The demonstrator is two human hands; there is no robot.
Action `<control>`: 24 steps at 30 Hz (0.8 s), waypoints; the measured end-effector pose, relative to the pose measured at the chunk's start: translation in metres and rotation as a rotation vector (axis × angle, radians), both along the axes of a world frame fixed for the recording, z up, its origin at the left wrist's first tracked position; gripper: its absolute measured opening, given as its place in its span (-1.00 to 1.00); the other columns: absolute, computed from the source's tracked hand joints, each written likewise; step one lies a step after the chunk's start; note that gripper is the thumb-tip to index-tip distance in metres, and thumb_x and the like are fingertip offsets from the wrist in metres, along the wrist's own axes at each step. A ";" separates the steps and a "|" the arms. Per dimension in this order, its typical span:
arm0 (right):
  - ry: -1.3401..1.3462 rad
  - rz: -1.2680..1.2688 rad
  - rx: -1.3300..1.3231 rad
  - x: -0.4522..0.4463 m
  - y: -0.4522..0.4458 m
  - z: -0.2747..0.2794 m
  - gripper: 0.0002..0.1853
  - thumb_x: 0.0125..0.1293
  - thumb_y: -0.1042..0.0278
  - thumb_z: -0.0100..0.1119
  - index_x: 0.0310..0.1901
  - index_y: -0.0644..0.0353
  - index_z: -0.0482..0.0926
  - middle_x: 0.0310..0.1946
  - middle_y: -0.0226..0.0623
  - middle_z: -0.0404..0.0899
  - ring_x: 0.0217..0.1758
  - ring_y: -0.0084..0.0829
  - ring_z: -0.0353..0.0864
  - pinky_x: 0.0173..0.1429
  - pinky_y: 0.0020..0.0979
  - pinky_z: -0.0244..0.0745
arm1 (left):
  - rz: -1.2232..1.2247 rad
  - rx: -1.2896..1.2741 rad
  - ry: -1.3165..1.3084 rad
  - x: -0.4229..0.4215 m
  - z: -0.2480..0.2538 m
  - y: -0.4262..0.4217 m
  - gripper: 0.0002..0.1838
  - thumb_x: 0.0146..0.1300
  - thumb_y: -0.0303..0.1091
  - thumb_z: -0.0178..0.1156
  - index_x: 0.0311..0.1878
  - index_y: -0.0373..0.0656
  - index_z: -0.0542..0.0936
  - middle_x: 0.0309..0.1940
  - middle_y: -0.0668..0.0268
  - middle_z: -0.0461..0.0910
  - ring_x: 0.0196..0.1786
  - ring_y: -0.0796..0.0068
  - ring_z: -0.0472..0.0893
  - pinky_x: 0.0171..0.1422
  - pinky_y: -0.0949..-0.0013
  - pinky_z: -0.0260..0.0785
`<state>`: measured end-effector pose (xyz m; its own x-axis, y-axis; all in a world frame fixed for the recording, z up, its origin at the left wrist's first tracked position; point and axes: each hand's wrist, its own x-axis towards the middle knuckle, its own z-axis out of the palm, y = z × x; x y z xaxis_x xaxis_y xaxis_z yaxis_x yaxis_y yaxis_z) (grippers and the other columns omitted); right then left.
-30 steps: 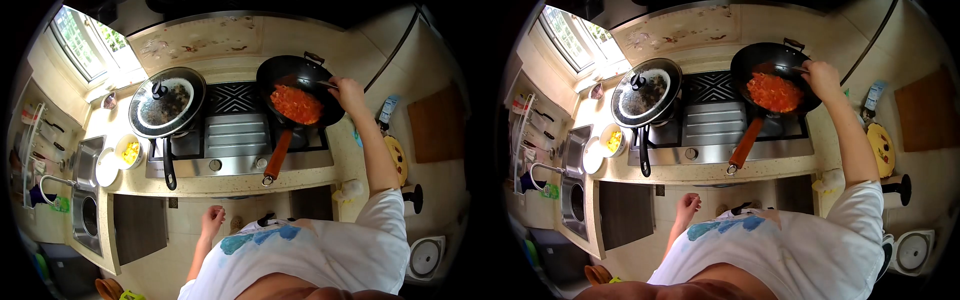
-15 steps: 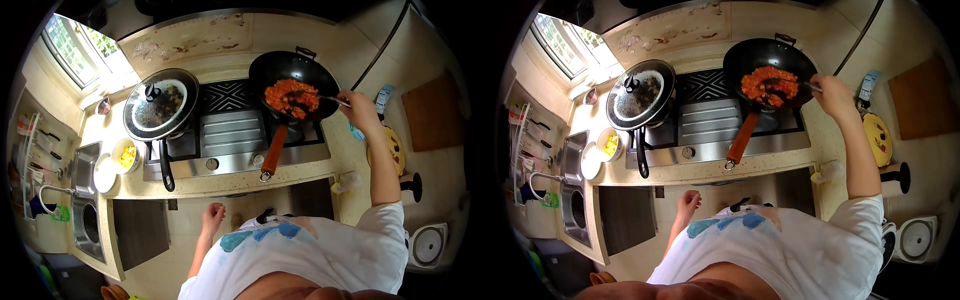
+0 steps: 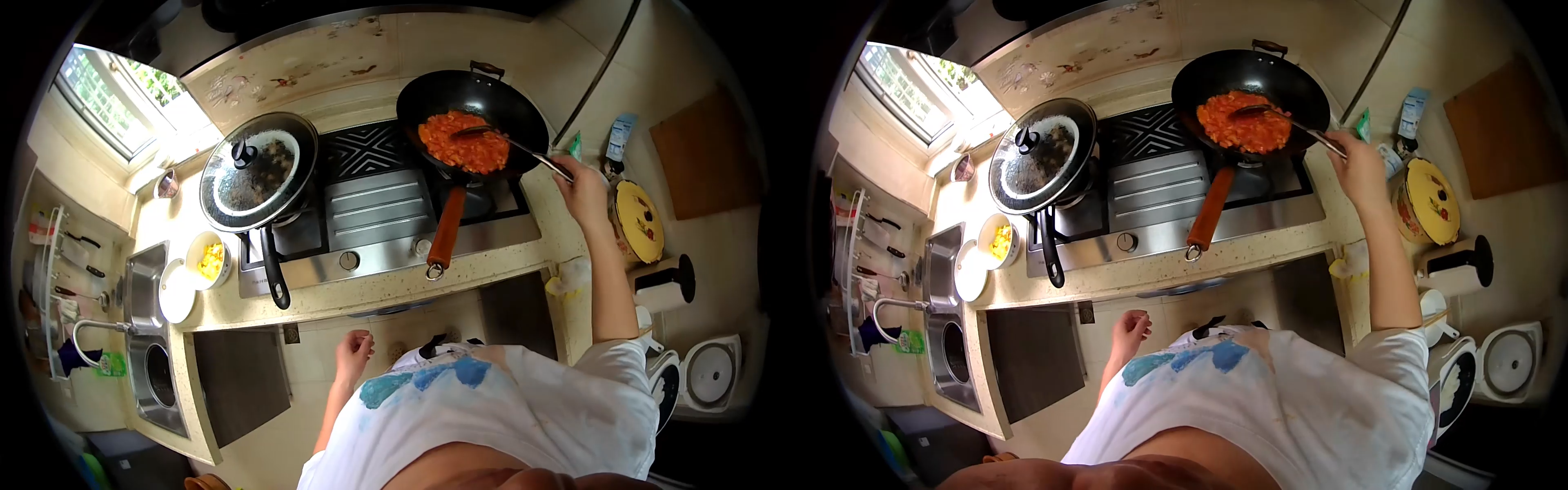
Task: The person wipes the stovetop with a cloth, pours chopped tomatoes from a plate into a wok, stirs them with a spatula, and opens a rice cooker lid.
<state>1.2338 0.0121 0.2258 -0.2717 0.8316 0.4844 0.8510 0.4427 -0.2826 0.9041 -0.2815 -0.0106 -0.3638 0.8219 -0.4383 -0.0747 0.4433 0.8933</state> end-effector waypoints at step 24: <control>1.180 0.987 -0.327 0.022 -0.346 0.061 -0.69 0.27 0.43 0.00 -0.06 0.51 0.42 -0.08 0.12 0.42 -0.22 -0.28 0.55 -0.29 -0.48 0.46 | -1.113 -0.027 -0.017 0.096 -0.011 0.062 -0.78 0.23 -0.37 0.08 -0.09 -0.23 0.46 -0.41 0.32 0.56 -0.44 0.63 0.52 -0.43 0.59 0.34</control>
<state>1.2562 -0.3340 0.2869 -0.3627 0.6689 0.6489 -0.4870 0.4576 -0.7439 1.0000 -0.2191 -0.0220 0.5768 0.6756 -0.4591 0.3646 0.2900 0.8848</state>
